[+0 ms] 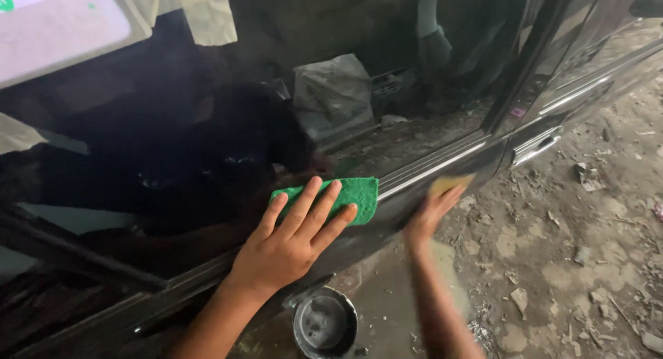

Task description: Sanding and wiping the exterior door panel of a car using a sanding block and a sponge.

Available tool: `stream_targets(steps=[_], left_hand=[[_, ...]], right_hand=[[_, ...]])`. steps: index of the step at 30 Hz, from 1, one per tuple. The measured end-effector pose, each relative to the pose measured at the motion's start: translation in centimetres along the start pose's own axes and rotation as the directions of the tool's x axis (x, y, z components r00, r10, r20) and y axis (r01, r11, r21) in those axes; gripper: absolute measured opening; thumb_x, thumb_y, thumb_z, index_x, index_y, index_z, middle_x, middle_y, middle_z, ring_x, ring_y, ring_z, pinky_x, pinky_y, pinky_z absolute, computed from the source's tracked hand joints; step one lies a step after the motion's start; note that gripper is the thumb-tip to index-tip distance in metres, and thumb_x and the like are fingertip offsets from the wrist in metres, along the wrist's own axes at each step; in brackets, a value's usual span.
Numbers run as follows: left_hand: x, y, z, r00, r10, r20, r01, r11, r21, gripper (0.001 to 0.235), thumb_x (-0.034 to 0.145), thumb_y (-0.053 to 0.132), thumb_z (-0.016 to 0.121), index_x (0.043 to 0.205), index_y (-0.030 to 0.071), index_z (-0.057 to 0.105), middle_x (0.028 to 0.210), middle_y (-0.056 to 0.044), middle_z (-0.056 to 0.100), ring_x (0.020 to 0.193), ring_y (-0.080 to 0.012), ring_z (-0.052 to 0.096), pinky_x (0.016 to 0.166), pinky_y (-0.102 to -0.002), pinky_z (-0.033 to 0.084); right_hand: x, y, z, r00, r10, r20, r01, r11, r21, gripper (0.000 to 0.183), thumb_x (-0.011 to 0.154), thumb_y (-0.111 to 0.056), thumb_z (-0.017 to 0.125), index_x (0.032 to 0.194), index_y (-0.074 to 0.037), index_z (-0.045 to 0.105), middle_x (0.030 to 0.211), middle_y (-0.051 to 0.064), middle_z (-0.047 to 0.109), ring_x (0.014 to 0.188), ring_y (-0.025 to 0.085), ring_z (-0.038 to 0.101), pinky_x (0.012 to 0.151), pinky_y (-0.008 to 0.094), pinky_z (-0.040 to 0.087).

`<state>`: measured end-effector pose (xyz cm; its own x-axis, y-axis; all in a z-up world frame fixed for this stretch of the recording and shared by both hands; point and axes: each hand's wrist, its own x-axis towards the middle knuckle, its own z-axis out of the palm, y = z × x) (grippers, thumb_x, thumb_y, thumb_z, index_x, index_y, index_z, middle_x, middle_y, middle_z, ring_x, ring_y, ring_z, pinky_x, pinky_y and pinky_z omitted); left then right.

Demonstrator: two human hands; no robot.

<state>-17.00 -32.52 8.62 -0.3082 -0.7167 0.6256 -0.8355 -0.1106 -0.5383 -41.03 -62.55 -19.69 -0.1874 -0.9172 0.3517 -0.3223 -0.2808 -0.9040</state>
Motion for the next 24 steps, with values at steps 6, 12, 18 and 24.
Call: stream_targets(steps=[6, 12, 18, 24], left_hand=[[-0.2, -0.2, -0.1, 1.000, 0.014, -0.015, -0.014, 1.000, -0.004, 0.049, 0.113, 0.029, 0.031, 0.162, 0.031, 0.036, 0.159, 0.003, 0.052, 0.145, -0.0174, 0.049, 0.115, -0.040, 0.033], [-0.1, -0.1, 0.0, 1.000, 0.007, 0.009, -0.007, 0.999, -0.043, 0.047, 0.112, 0.034, 0.034, 0.158, 0.035, 0.042, 0.159, 0.004, 0.052, 0.145, -0.0171, 0.048, 0.114, -0.040, 0.033], [0.0, -0.1, -0.2, 1.000, 0.008, -0.025, -0.008, 1.000, -0.006, 0.048, 0.112, 0.032, 0.032, 0.159, 0.034, 0.041, 0.157, 0.006, 0.055, 0.145, -0.0175, 0.049, 0.119, -0.042, 0.027], [0.3, 0.1, -0.1, 1.000, -0.011, -0.009, 0.011, 1.000, -0.018, 0.047, 0.112, 0.033, 0.032, 0.156, 0.036, 0.045, 0.157, 0.005, 0.055, 0.144, -0.0174, 0.049, 0.115, -0.041, 0.031]], right_hand=[[14.9, 8.2, -2.6, 0.987, 0.132, -0.096, -0.143, 0.983, -0.111, 0.061, 0.112, -0.042, 0.018, 0.164, -0.010, 0.024, 0.169, 0.025, 0.002, 0.158, 0.034, -0.002, 0.128, 0.042, -0.003], [-5.3, -5.2, 0.4, 0.995, 0.067, 0.069, -0.067, 0.998, 0.003, 0.074, 0.109, -0.048, 0.021, 0.163, -0.005, -0.006, 0.172, 0.016, -0.014, 0.159, 0.028, -0.015, 0.128, 0.042, -0.009], [13.8, 11.0, -2.0, 0.944, 0.319, -0.086, -0.322, 0.946, -0.033, 0.080, 0.106, -0.057, 0.018, 0.164, -0.002, 0.009, 0.173, 0.014, 0.002, 0.159, 0.024, -0.004, 0.128, 0.037, -0.008], [-6.0, -6.1, -0.6, 0.994, -0.106, 0.015, 0.106, 0.994, 0.033, 0.074, 0.110, -0.054, 0.026, 0.166, -0.013, 0.000, 0.174, 0.010, -0.007, 0.162, 0.028, -0.004, 0.129, 0.055, -0.002]])
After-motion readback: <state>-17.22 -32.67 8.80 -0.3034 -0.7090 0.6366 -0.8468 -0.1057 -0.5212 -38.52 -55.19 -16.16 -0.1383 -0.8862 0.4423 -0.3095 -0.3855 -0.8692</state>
